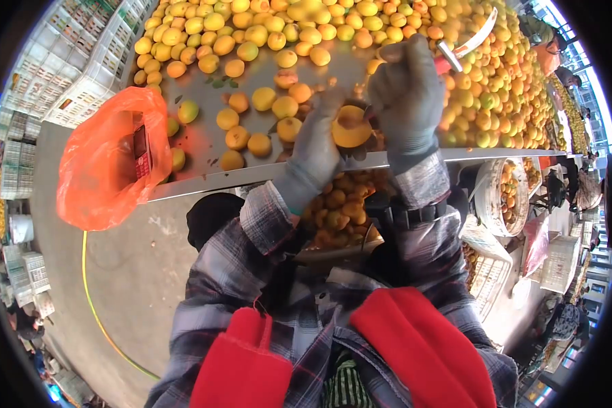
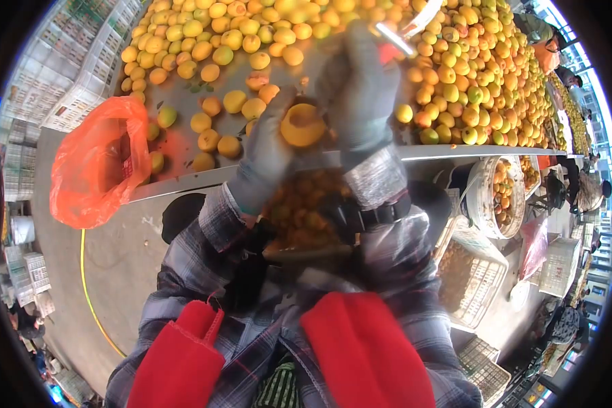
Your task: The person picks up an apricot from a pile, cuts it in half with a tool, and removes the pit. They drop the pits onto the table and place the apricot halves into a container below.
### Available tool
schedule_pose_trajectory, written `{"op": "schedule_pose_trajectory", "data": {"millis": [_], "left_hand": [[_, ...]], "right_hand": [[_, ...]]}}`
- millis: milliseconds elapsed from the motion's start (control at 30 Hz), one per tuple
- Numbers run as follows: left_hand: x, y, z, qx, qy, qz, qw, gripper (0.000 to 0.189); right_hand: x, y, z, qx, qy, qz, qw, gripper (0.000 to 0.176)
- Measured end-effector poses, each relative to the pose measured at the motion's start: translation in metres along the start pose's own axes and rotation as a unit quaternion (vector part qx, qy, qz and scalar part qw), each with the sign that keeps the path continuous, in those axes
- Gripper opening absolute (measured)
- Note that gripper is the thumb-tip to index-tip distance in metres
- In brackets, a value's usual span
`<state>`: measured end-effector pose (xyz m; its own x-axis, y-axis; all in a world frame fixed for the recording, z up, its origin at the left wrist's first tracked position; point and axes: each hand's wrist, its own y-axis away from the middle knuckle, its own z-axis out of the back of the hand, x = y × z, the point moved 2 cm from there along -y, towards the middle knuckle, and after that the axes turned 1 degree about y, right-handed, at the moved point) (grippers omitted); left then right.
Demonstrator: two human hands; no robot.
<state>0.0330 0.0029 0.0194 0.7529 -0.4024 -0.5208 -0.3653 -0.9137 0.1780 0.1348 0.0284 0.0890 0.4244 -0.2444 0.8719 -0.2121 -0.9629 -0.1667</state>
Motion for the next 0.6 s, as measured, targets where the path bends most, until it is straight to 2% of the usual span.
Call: {"op": "schedule_pose_trajectory", "data": {"millis": [67,200,233,267,300,367,400,433,467,500,533,567,600], "left_hand": [[-0.002,0.003,0.002,0.0,-0.062,0.035,0.997,0.037],[0.008,-0.001,0.008,-0.042,-0.111,0.03,0.993,0.04],[0.009,-0.005,0.013,-0.024,-0.288,-0.142,0.947,0.033],[0.012,-0.007,0.015,-0.004,-0.446,-0.305,0.841,0.035],[0.016,-0.011,0.023,-0.005,-0.445,-0.308,0.841,0.035],[0.018,-0.016,0.028,-0.021,-0.561,-0.317,0.764,0.034],[0.023,-0.017,0.03,-0.022,-0.56,-0.317,0.765,0.034],[0.026,-0.017,0.03,-0.041,-0.448,-0.238,0.861,0.033],[0.03,-0.018,0.031,-0.058,-0.324,-0.155,0.931,0.031],[0.028,-0.016,0.032,-0.057,-0.325,-0.155,0.931,0.031],[0.023,-0.013,0.033,-0.044,-0.369,-0.107,0.922,0.024],[0.02,-0.009,0.035,-0.032,-0.412,-0.059,0.909,0.022],[0.016,-0.008,0.038,-0.033,-0.413,-0.062,0.908,0.022]], "right_hand": [[0.001,0.005,-0.011,-0.012,0.004,0.006,1.0,0.035],[-0.012,0.007,-0.017,-0.045,0.048,0.029,0.997,0.035],[-0.015,0.008,-0.016,-0.06,0.064,0.023,0.996,0.035],[-0.017,0.008,-0.015,-0.059,0.065,0.023,0.996,0.035],[-0.02,0.007,-0.015,-0.032,0.044,0.011,0.998,0.035],[-0.023,0.002,-0.016,0.001,0.024,-0.002,1.0,0.034],[-0.025,0.001,-0.014,0.001,0.035,-0.04,0.999,0.034],[-0.025,0.001,-0.011,-0.001,0.046,-0.078,0.996,0.033],[-0.022,0.0,-0.01,0.0,0.048,-0.077,0.996,0.033],[-0.022,0.001,-0.011,0.015,0.013,-0.13,0.991,0.033],[-0.023,0.003,-0.011,0.03,-0.023,-0.183,0.982,0.033],[-0.022,0.004,-0.01,0.031,-0.024,-0.183,0.982,0.033],[-0.022,0.004,-0.01,0.061,-0.039,-0.194,0.978,0.033]]}}
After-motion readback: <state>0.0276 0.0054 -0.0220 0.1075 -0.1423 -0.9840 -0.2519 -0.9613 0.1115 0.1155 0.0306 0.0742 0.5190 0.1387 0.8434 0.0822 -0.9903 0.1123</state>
